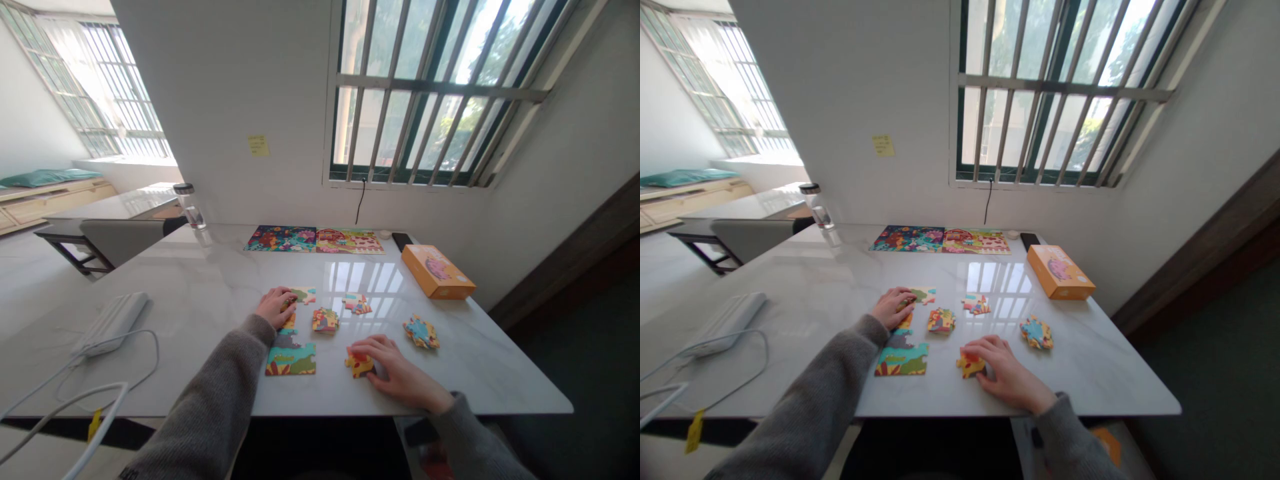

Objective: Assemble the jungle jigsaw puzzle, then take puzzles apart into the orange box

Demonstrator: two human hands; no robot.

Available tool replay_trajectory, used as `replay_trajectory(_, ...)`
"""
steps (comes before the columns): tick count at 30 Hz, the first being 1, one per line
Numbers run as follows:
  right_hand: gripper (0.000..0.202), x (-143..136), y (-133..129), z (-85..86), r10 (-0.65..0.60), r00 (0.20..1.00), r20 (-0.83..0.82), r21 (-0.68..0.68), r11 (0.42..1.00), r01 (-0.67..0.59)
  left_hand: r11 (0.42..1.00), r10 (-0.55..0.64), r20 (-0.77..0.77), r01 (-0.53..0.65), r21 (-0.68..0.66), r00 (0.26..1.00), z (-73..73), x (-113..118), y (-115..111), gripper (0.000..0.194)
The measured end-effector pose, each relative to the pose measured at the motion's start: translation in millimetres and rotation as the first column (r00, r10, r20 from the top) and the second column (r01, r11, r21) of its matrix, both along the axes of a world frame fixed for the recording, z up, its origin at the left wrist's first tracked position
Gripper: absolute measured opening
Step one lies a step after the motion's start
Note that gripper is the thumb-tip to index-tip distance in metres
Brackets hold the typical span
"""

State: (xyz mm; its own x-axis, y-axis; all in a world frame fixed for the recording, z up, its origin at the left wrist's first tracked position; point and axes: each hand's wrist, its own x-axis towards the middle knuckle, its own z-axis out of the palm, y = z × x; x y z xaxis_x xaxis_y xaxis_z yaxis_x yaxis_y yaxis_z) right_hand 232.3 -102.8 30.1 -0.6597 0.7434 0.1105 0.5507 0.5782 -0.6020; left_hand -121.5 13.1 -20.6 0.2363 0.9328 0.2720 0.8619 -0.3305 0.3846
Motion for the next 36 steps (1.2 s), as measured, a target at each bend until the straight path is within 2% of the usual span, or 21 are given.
replay_trajectory(4,0.056,-0.2,0.5,-6.7,-0.01,0.999,-0.043,0.023,1.0,0.011,0.999,-0.027,0.021,0.026,0.024,0.999,3.7,2.2,-2.9,0.027)
replay_trajectory(7,0.046,-0.7,2.6,-11.0,-0.09,0.986,-0.143,0.03,0.995,0.096,0.985,-0.159,0.046,0.155,0.077,0.986,11.7,12.1,-12.3,0.025)
replay_trajectory(10,0.036,-2.1,3.0,-14.8,-0.169,0.961,-0.219,0.045,0.982,0.183,0.95,-0.308,0.022,0.306,0.068,0.951,20.6,27.6,-24.1,0.031)
replay_trajectory(14,0.032,-4.8,1.2,-18.5,-0.188,0.955,-0.23,0.072,0.975,0.209,0.924,-0.382,-0.019,0.382,0.03,0.924,25.3,42.8,-31.6,0.034)
replay_trajectory(21,0.032,-6.0,-0.9,-18.5,-0.203,0.948,-0.246,0.079,0.97,0.229,0.904,-0.426,0.081,0.424,0.046,0.901,17.3,44.5,-30.9,0.033)
replay_trajectory(26,0.032,-5.8,-0.4,-19.0,-0.213,0.941,-0.264,0.08,0.967,0.241,0.909,-0.416,0.135,0.407,0.086,0.9,23.6,46.6,-38.5,0.04)
replay_trajectory(29,0.03,-6.9,2.4,-24.0,-0.242,0.925,-0.292,0.121,0.95,0.286,0.912,-0.402,0.161,0.38,0.152,0.901,31.4,54.3,-50.3,0.041)
replay_trajectory(33,0.025,-13.0,4.7,-27.4,-0.323,0.875,-0.362,0.23,0.878,0.419,0.904,-0.376,0.218,0.306,0.299,0.9,41.7,74.9,-75.4,0.041)
replay_trajectory(36,0.029,-21.0,5.4,-21.8,-0.325,0.857,-0.4,0.159,0.896,0.414,0.898,-0.355,0.277,0.243,0.365,0.893,43.5,92.5,-91.9,0.039)
